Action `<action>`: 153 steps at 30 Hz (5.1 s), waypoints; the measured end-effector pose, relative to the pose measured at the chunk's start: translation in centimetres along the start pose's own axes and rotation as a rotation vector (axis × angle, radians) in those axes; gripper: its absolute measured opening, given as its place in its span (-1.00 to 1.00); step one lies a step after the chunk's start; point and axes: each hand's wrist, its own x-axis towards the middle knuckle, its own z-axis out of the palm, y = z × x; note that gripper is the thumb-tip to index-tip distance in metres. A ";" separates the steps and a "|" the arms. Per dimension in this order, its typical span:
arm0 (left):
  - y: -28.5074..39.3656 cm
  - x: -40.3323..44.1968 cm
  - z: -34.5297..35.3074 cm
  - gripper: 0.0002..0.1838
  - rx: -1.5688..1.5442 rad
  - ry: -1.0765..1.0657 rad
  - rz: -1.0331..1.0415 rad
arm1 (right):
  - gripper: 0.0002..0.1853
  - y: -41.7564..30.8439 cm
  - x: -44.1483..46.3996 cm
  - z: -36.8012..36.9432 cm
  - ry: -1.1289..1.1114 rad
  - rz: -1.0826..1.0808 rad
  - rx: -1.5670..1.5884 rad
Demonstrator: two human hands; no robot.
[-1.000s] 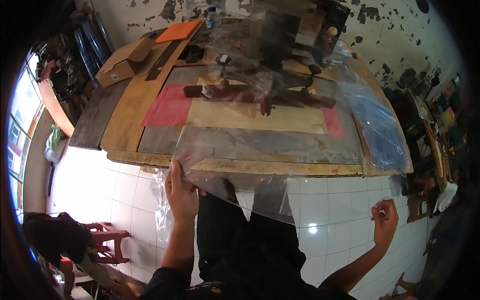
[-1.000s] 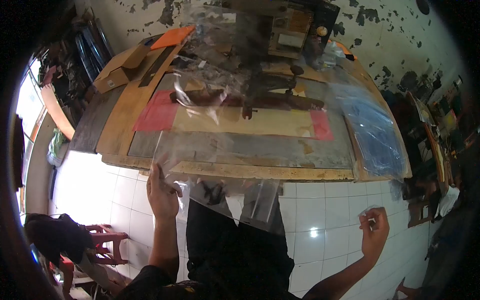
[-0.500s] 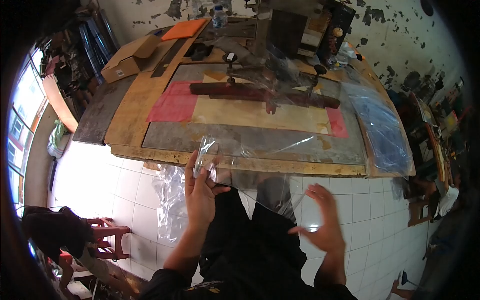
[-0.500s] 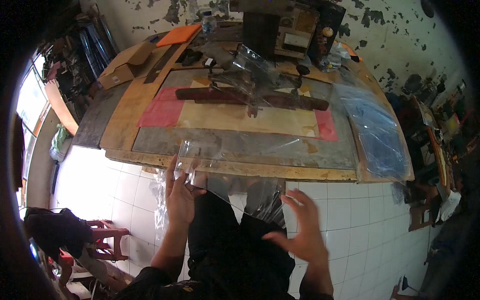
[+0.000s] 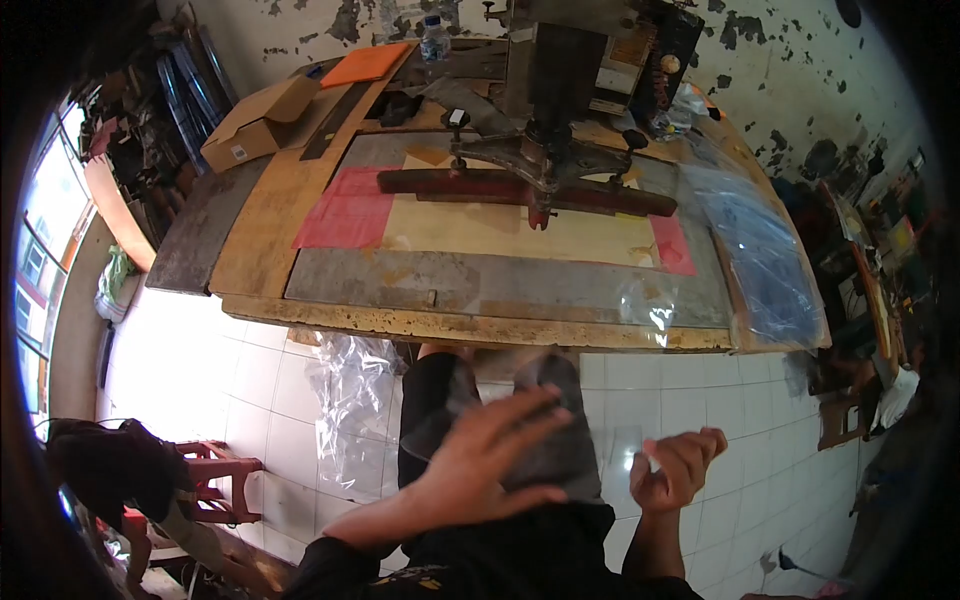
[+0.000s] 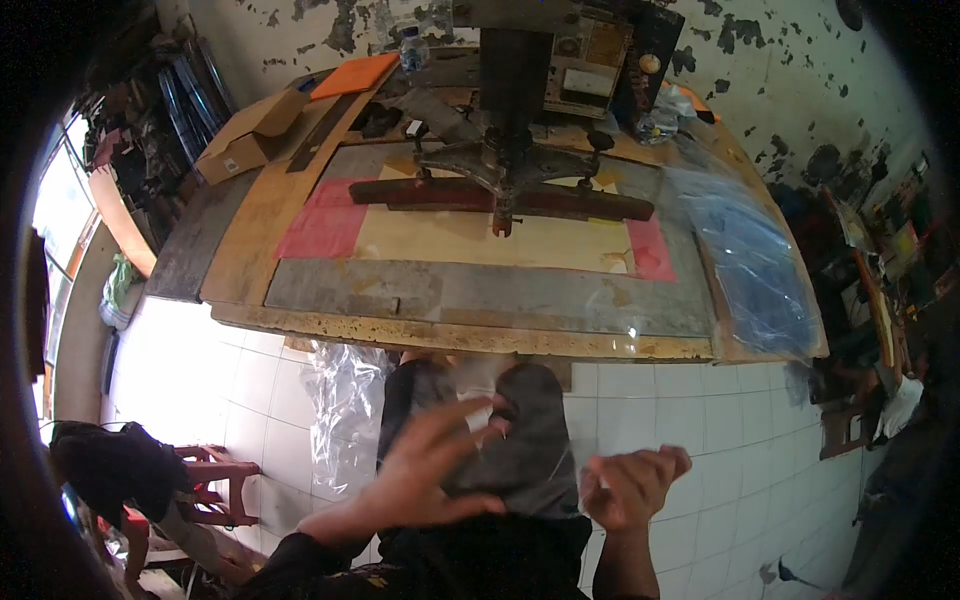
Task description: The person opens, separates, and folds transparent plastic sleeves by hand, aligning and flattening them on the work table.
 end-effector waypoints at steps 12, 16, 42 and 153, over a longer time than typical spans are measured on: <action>-2.8 -2.7 0.9 -0.91 -0.428 0.021 -0.442 | -0.67 -0.6 2.5 -1.3 -0.022 -0.136 0.075; -7.2 -5.9 -3.1 -0.88 -0.187 0.745 -0.720 | -0.69 1.5 4.0 -2.9 0.145 0.012 0.095; -4.8 0.9 -3.7 -0.81 0.086 0.236 0.157 | -0.69 3.1 15.0 -5.1 -0.131 0.087 -0.001; -3.2 5.6 -0.9 -0.76 0.072 0.156 0.216 | -0.57 -2.2 13.0 2.8 -0.753 0.303 0.758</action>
